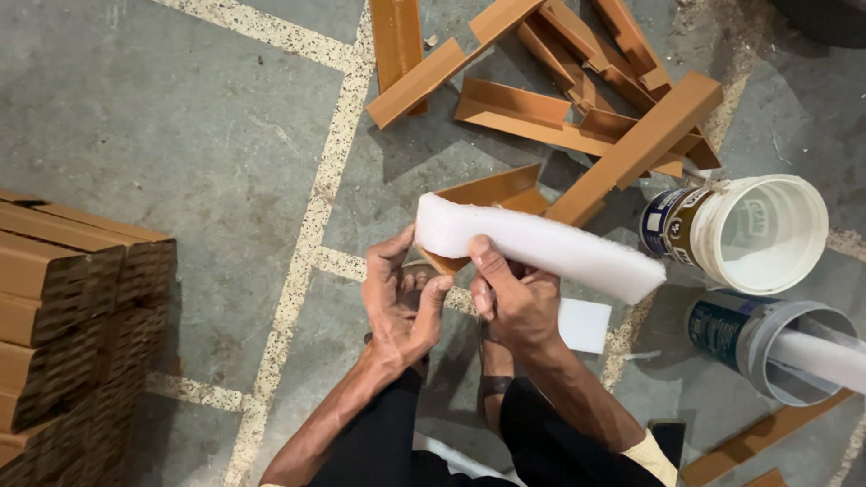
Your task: The person wipes multiple brown wooden pieces with a white foam pad, repeatedly dipping the pad into a bucket of liquid. The person handles the pieces one at a time, turning them over to wipe different sides, and places them on the floor after cleaning.
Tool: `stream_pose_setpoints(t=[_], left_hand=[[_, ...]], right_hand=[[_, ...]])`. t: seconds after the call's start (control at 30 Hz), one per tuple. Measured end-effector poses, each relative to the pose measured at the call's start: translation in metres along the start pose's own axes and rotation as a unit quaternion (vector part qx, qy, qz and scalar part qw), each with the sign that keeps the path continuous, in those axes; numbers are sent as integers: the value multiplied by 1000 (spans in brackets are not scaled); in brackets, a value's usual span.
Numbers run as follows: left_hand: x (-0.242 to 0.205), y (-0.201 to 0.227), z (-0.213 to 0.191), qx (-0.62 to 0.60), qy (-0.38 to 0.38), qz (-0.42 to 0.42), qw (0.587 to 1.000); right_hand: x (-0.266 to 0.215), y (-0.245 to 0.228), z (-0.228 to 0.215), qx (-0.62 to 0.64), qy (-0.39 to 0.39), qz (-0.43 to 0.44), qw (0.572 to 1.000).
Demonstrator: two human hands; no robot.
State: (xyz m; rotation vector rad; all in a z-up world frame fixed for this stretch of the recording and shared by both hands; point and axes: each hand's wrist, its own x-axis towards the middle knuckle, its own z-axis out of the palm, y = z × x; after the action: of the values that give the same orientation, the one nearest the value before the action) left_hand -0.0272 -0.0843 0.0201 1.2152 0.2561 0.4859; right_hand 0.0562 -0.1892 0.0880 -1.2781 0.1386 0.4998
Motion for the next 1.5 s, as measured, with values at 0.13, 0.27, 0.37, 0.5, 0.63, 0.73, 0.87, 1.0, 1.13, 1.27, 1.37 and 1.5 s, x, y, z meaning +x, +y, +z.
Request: stream_pose_setpoints(t=[0.13,0.27,0.37,0.5,0.63,0.73,0.87,1.0,1.13,1.27,1.37,1.5], left_hand=[[1,-2,5,68,7,-29,997],[6,0,5,11,32,-39,999],[16,5,5,-21,56,-39,997],[18,13,12,-104,113,-53,987],[14,19,14,-90,126,-55,986],[11,18,12,-41,111,-20,993],[8,11,6,56,85,20,995],[5,10,5,65,60,44,995],[7,11,7,9,97,17,995],[16,15,5,40,110,30,993],[28,21,0,64,116,45,990],[39,28,-1,85,69,95,989]], right_hand=[[-9,-9,-4,-72,-7,17,997],[-21,-47,-42,24,41,-206,977],[-16,-54,-59,40,72,-245,966],[2,-28,-52,-1,146,-159,976],[19,-10,-38,-124,111,-117,979],[27,-3,-24,-185,118,-77,973],[24,-2,-10,-179,74,-93,977],[13,-6,-5,-128,10,-48,991],[15,-8,-15,-124,-7,-53,991],[26,-24,-38,-31,-24,-191,981],[34,-39,-39,-57,-66,-261,961],[45,-43,-18,-185,-203,-398,875]])
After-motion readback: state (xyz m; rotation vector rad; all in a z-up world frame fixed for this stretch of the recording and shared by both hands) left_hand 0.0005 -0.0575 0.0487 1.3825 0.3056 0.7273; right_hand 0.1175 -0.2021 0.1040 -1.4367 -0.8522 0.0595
